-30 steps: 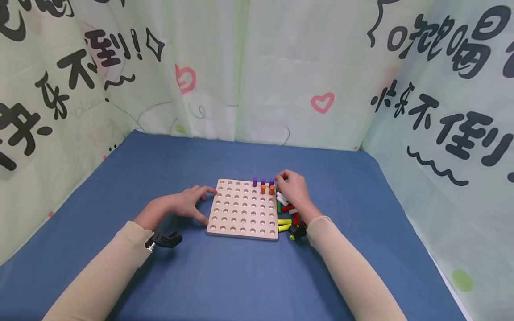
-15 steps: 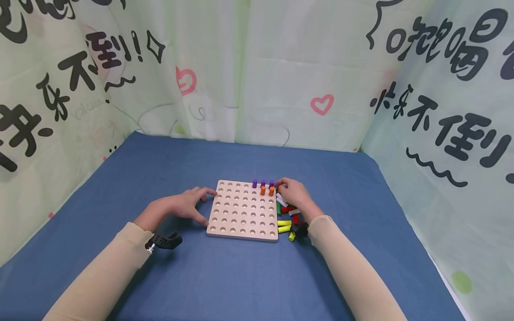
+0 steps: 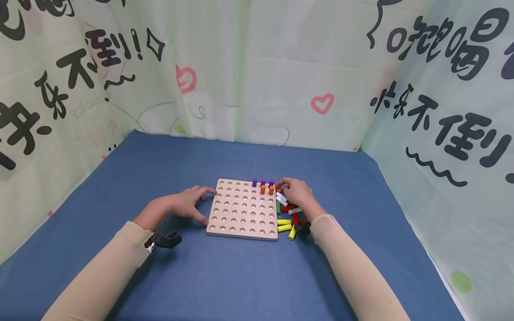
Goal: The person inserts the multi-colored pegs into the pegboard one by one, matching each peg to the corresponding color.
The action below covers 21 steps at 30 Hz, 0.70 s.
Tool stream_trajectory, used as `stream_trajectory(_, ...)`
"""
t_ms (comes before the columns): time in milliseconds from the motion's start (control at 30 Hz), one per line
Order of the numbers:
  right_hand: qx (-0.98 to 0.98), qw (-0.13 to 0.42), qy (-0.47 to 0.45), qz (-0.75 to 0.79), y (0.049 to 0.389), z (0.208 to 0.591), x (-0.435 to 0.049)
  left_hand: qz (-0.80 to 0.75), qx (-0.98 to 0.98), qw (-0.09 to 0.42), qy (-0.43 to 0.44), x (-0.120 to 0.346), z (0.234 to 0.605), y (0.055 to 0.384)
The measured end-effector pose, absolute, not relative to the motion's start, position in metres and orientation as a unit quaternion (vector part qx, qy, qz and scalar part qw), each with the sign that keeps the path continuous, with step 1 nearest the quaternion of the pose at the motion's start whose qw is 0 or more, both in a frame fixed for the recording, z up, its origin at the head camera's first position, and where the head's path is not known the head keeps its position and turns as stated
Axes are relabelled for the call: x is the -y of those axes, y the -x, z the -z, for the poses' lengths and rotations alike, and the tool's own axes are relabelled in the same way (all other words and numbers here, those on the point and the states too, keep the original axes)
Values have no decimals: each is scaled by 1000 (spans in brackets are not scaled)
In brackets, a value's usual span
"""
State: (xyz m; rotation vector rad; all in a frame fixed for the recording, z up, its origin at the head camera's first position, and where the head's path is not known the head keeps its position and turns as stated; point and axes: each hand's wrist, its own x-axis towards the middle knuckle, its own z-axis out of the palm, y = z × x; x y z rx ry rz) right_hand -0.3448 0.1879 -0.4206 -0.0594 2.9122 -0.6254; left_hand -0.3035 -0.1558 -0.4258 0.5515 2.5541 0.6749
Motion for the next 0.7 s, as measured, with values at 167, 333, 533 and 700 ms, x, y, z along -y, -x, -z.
stream_trajectory(167, -974, 79, 18, 212, 345, 421, -190, -242, -924, 219, -199, 155, 426, 304)
stream_trajectory(333, -961, 68, -15, 268, 343, 421, -190, -241, -925, 219, -198, 155, 427, 304)
stream_trajectory(533, -952, 6, -2, 307, 341, 418, -187, -245, -924, 218, -196, 156, 428, 303)
stream_trajectory(700, -939, -25, 9, 343, 337, 414, -180, -249, -923, 215, -199, 157, 428, 303)
